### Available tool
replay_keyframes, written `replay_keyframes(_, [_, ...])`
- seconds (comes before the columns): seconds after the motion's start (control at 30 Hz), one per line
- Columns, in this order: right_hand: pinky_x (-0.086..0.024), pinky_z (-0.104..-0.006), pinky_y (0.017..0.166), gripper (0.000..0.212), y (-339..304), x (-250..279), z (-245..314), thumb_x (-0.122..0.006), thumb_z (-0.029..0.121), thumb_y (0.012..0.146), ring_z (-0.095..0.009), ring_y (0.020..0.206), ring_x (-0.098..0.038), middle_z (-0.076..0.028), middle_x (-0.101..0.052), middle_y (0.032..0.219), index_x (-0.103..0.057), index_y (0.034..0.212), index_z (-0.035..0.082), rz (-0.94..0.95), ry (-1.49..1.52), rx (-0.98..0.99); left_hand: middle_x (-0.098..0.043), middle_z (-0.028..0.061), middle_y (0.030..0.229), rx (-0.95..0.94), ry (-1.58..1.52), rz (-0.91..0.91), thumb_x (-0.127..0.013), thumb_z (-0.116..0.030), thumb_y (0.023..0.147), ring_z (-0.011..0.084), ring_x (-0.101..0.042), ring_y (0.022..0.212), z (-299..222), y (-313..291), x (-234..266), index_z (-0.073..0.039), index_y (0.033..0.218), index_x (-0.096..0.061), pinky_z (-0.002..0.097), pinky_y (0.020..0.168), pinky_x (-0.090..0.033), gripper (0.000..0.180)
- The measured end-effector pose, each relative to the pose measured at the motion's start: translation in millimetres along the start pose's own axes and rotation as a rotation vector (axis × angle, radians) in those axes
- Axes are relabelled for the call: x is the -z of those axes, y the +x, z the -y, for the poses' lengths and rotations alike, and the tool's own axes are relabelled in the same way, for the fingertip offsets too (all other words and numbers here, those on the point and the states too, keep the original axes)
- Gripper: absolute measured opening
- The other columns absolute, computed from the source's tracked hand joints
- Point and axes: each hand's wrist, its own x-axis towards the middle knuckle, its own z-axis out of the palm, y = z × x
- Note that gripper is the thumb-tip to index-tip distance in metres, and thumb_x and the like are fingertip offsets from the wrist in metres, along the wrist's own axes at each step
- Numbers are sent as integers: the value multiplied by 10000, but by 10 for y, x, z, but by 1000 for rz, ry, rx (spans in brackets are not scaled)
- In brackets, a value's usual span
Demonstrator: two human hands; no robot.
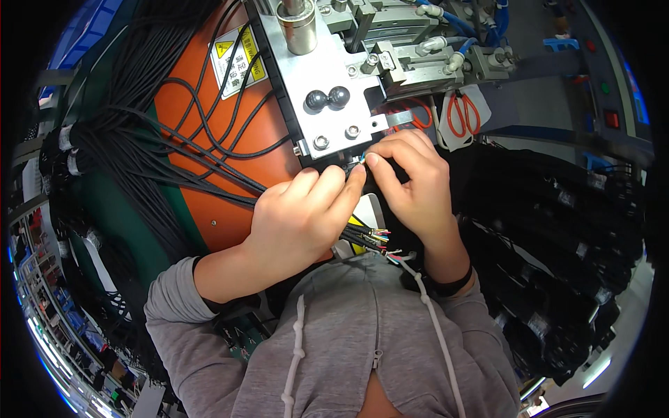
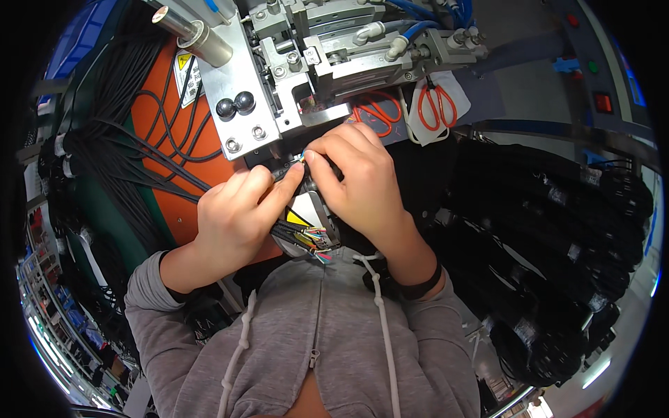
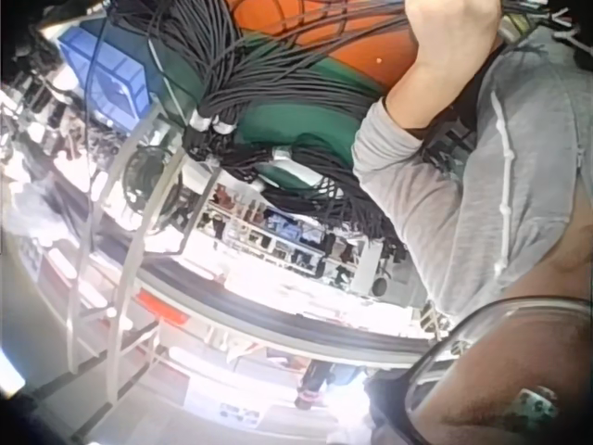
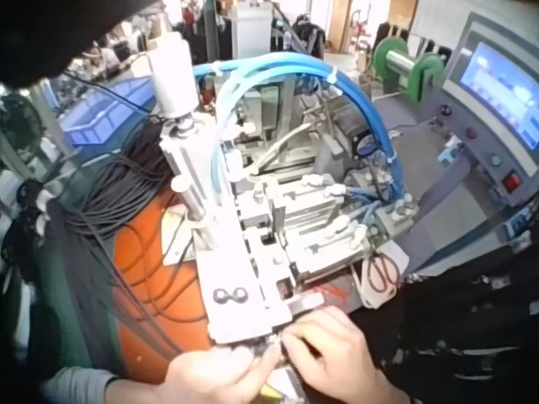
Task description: Plugging a bundle of electrical wires into a connector at a manufacturing assembly station.
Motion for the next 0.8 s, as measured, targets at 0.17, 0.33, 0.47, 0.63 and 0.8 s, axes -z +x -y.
replay_keyframes(0.17, [-444, -320, 635, 81, 8, -69, 12, -674, -29, 695, -233, 679, -557, -89, -591, 708, -609, 729, 7, -36, -116, 81, -430, 4, 748, 53, 14, 39, -597, -131, 683, 107, -443, 613, -33, -1, 17, -36, 1073, -654, 232, 458, -327, 405])
replay_keyframes(0.33, [-437, -322, 626, 85, 4, -124, -14, -672, -30, 685, -231, 674, -542, -80, -579, 703, -600, 711, 7, -146, -89, 122, -430, 10, 762, 37, 28, 9, -601, -108, 677, 111, -449, 627, -28, -17, 6, -35, 1092, -652, 233, 457, -328, 425])
replay_keyframes(0.47, [-432, -320, 620, 94, 35, -104, -22, -666, -36, 684, -223, 667, -531, -74, -565, 692, -587, 706, 9, -48, -68, 37, -370, 29, 751, 91, 30, 42, -639, -77, 654, 126, -449, 580, -52, -1, 30, -94, 1160, -656, 264, 441, -349, 507])
replay_keyframes(0.63, [-421, -305, 620, 100, -11, -122, -27, -657, -34, 689, -226, 648, -515, -73, -556, 688, -571, 707, 12, -79, -101, 107, -360, 25, 744, 119, -14, 54, -634, -70, 662, 126, -448, 570, -69, -8, 36, -89, 1164, -652, 266, 445, -355, 502])
replay_keyframes(0.8, [-411, -286, 626, 82, -77, -211, -131, -642, -9, 726, -205, 653, -513, -68, -542, 689, -563, 733, 14, -86, 181, -136, -447, 18, 753, 73, -18, -11, -630, -77, 665, 124, -486, 592, 5, 8, -9, -68, 1087, -662, 256, 463, -381, 423])
